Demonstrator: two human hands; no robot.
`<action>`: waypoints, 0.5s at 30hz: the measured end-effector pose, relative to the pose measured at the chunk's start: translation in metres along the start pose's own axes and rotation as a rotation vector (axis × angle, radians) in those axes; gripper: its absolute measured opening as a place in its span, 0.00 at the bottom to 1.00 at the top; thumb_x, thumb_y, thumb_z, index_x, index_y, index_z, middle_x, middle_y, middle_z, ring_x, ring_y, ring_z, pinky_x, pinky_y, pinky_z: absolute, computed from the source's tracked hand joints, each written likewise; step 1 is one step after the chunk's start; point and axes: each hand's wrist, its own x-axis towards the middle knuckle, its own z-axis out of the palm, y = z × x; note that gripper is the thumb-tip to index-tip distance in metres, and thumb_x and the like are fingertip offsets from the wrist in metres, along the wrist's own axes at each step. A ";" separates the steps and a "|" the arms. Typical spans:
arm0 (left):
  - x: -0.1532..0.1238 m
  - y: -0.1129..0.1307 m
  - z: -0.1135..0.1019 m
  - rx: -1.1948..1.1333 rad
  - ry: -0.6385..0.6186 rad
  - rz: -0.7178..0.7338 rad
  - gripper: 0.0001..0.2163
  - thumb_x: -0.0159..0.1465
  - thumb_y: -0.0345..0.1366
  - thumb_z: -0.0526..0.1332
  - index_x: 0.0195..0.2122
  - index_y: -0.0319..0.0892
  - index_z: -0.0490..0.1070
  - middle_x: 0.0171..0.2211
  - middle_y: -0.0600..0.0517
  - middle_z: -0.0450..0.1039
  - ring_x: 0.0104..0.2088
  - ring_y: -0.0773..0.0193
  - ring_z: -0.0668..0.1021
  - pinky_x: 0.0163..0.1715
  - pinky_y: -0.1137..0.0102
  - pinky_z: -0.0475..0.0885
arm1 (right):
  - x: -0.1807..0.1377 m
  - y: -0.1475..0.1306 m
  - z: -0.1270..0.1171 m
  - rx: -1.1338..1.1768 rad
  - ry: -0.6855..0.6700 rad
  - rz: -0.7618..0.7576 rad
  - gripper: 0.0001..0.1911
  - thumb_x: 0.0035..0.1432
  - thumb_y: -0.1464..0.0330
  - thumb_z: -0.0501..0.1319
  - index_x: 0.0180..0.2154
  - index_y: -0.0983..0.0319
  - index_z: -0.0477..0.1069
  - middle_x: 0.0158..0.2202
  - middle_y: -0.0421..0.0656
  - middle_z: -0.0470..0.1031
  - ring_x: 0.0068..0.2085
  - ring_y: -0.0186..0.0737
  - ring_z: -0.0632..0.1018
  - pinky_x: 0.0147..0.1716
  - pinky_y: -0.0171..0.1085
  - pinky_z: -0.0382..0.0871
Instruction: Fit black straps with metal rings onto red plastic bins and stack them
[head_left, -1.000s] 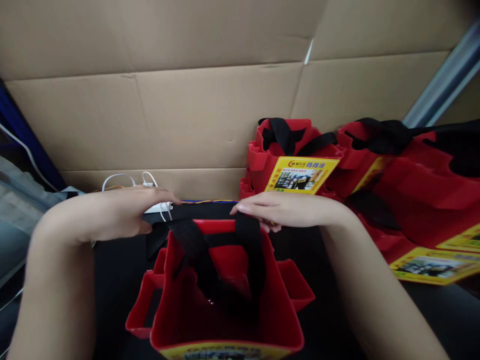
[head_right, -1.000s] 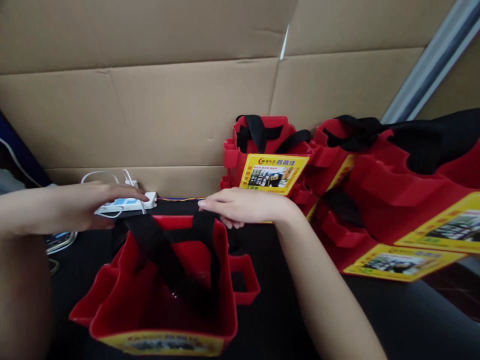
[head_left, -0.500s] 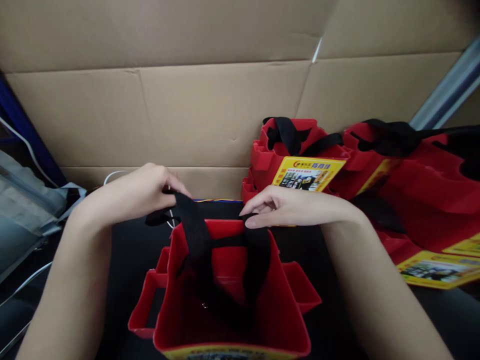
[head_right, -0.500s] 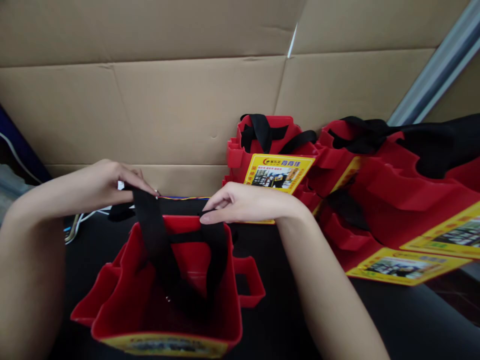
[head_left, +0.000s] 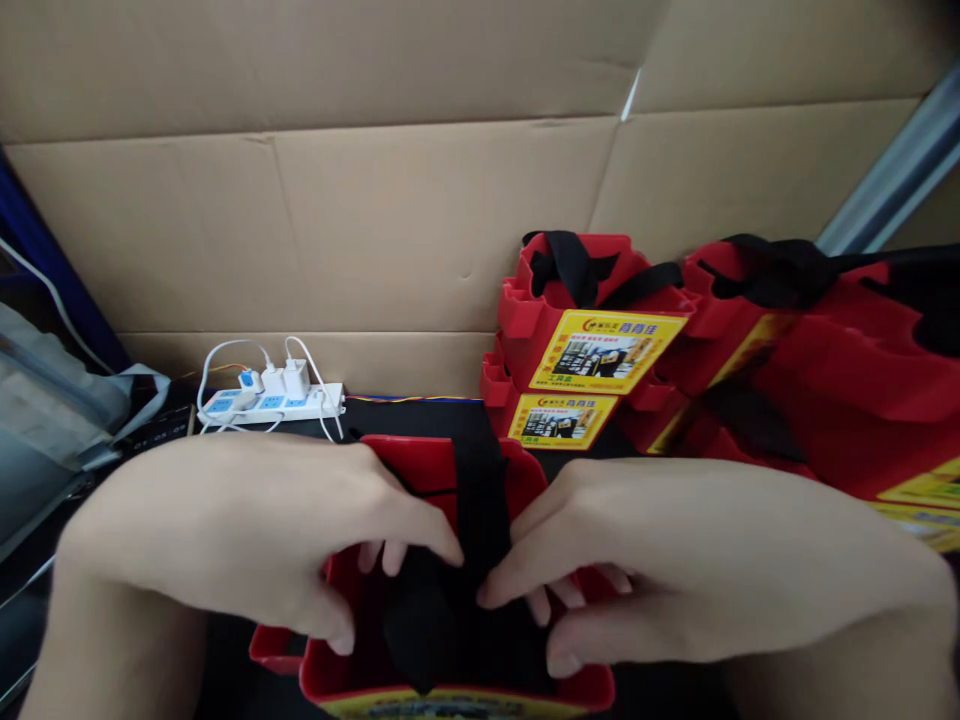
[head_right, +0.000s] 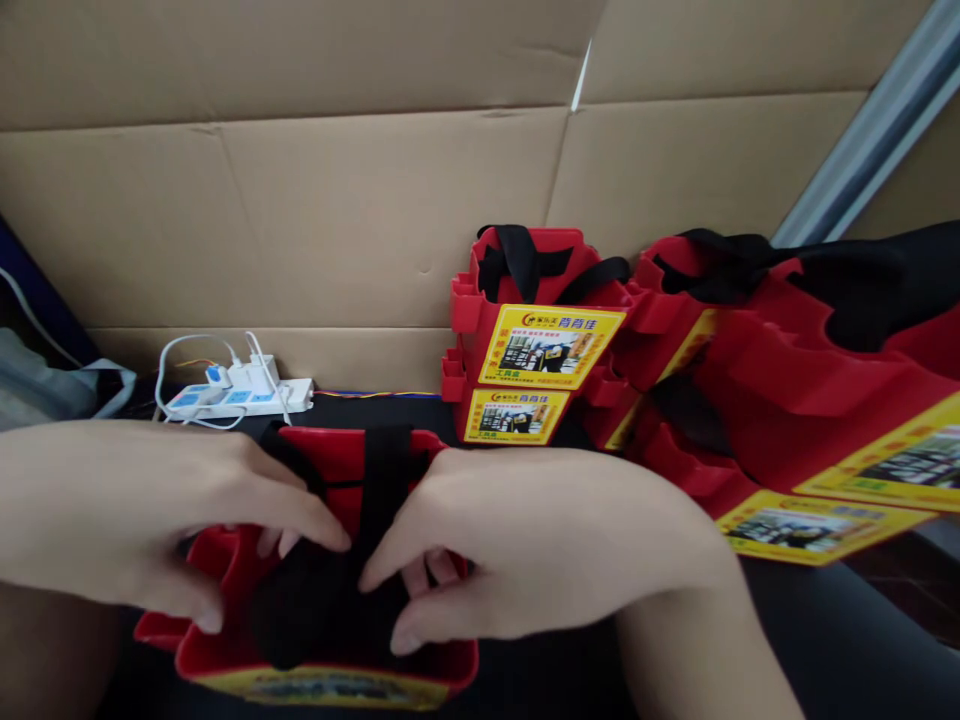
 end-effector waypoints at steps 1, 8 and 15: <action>-0.004 0.000 -0.002 -0.004 -0.017 0.007 0.24 0.51 0.27 0.62 0.48 0.56 0.70 0.35 0.57 0.76 0.30 0.66 0.77 0.26 0.77 0.67 | 0.000 0.002 -0.001 0.026 -0.052 -0.007 0.15 0.53 0.71 0.61 0.44 0.57 0.75 0.27 0.40 0.78 0.25 0.31 0.75 0.23 0.28 0.65; -0.017 -0.045 -0.018 0.051 0.313 -0.150 0.26 0.53 0.36 0.64 0.54 0.56 0.64 0.44 0.54 0.73 0.39 0.62 0.76 0.35 0.75 0.70 | 0.003 0.035 -0.021 -0.142 0.573 0.053 0.13 0.54 0.61 0.60 0.40 0.56 0.75 0.30 0.40 0.75 0.29 0.34 0.73 0.25 0.31 0.65; -0.005 -0.078 -0.015 -0.015 0.104 -0.268 0.13 0.50 0.29 0.61 0.36 0.49 0.76 0.33 0.55 0.77 0.34 0.63 0.77 0.32 0.75 0.70 | 0.028 0.049 -0.017 -0.246 0.393 0.018 0.15 0.56 0.68 0.57 0.45 0.56 0.74 0.34 0.41 0.74 0.30 0.33 0.73 0.29 0.32 0.65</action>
